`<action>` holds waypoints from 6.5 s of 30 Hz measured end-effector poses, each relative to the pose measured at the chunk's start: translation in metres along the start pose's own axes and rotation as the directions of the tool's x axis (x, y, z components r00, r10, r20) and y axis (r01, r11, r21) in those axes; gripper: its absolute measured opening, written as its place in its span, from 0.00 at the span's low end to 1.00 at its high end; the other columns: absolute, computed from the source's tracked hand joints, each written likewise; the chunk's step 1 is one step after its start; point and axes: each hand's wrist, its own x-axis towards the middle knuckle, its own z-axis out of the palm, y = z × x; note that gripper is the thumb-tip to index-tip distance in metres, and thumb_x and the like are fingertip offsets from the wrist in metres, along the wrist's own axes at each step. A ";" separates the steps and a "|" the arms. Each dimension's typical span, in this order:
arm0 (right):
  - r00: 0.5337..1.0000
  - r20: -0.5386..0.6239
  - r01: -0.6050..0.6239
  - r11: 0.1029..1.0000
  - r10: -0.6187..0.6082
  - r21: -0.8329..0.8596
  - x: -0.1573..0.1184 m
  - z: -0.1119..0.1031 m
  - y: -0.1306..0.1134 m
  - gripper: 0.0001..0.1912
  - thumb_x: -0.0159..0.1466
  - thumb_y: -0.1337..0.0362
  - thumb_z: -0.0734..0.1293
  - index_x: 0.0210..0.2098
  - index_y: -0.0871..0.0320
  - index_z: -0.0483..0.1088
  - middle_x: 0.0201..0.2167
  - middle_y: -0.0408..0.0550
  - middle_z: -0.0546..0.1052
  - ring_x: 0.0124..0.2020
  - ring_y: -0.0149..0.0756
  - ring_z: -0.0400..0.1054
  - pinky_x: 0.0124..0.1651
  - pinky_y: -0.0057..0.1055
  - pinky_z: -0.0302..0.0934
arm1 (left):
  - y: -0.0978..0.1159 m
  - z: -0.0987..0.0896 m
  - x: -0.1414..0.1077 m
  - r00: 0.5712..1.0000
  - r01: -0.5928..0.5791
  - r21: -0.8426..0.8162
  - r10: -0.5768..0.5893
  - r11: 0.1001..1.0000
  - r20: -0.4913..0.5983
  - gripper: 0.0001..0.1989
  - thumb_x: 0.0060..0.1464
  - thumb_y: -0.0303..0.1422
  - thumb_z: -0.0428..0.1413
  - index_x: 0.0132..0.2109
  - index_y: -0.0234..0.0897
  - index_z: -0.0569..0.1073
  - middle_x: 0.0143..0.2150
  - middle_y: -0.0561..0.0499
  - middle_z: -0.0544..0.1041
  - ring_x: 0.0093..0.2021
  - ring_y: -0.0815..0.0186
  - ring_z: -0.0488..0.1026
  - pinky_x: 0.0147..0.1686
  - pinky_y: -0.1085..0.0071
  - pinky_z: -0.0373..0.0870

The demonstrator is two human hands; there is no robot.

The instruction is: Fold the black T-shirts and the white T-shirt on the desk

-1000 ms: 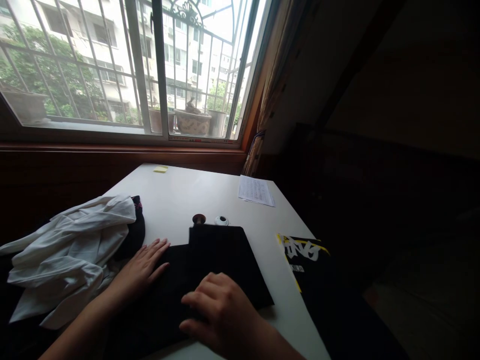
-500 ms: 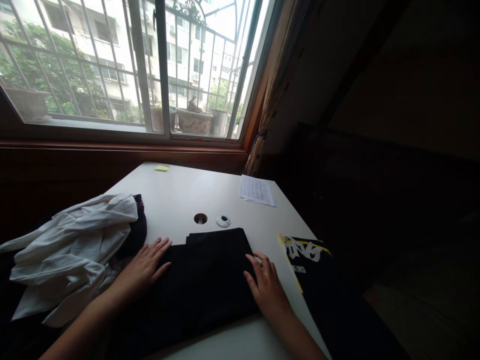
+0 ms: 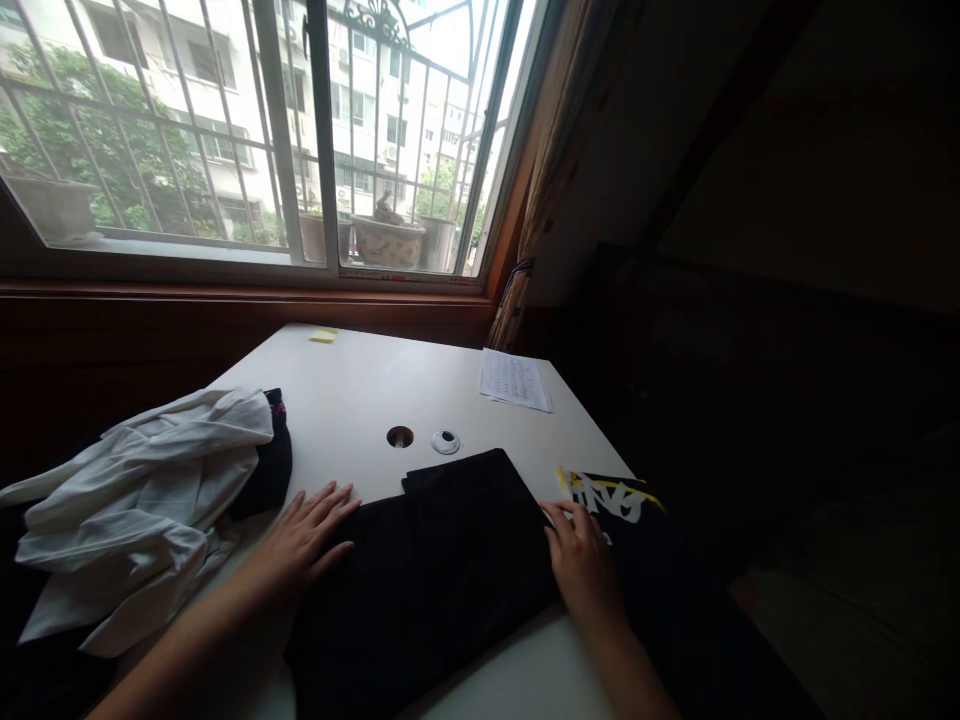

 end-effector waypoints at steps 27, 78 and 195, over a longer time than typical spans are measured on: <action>0.826 0.470 0.212 0.944 -0.311 0.252 -0.022 -0.001 -0.072 0.27 0.72 0.53 0.60 0.69 0.43 0.57 0.73 0.42 0.55 0.73 0.44 0.47 0.73 0.50 0.48 | -0.002 -0.007 0.009 0.981 -0.159 -0.121 0.143 0.980 -0.129 0.24 0.69 0.43 0.49 0.68 0.48 0.63 0.65 0.47 0.72 0.66 0.53 0.67 0.65 0.45 0.63; 0.802 0.390 0.293 0.868 -0.452 0.402 -0.024 -0.025 -0.075 0.14 0.56 0.71 0.69 0.41 0.52 0.72 0.50 0.48 0.75 0.53 0.43 0.69 0.63 0.45 0.59 | 0.016 -0.029 0.010 0.990 -0.137 -0.267 0.128 0.954 -0.053 0.15 0.65 0.38 0.53 0.56 0.45 0.73 0.45 0.47 0.76 0.42 0.61 0.74 0.41 0.67 0.74; 0.855 0.488 -0.516 0.369 0.175 0.773 -0.039 -0.059 -0.056 0.17 0.55 0.52 0.76 0.40 0.54 0.76 0.41 0.49 0.81 0.46 0.44 0.73 0.48 0.39 0.67 | 0.092 -0.042 0.009 0.912 -0.313 -0.073 0.279 0.947 -0.300 0.07 0.59 0.22 0.53 0.40 0.39 0.70 0.45 0.48 0.76 0.44 0.60 0.71 0.41 0.64 0.72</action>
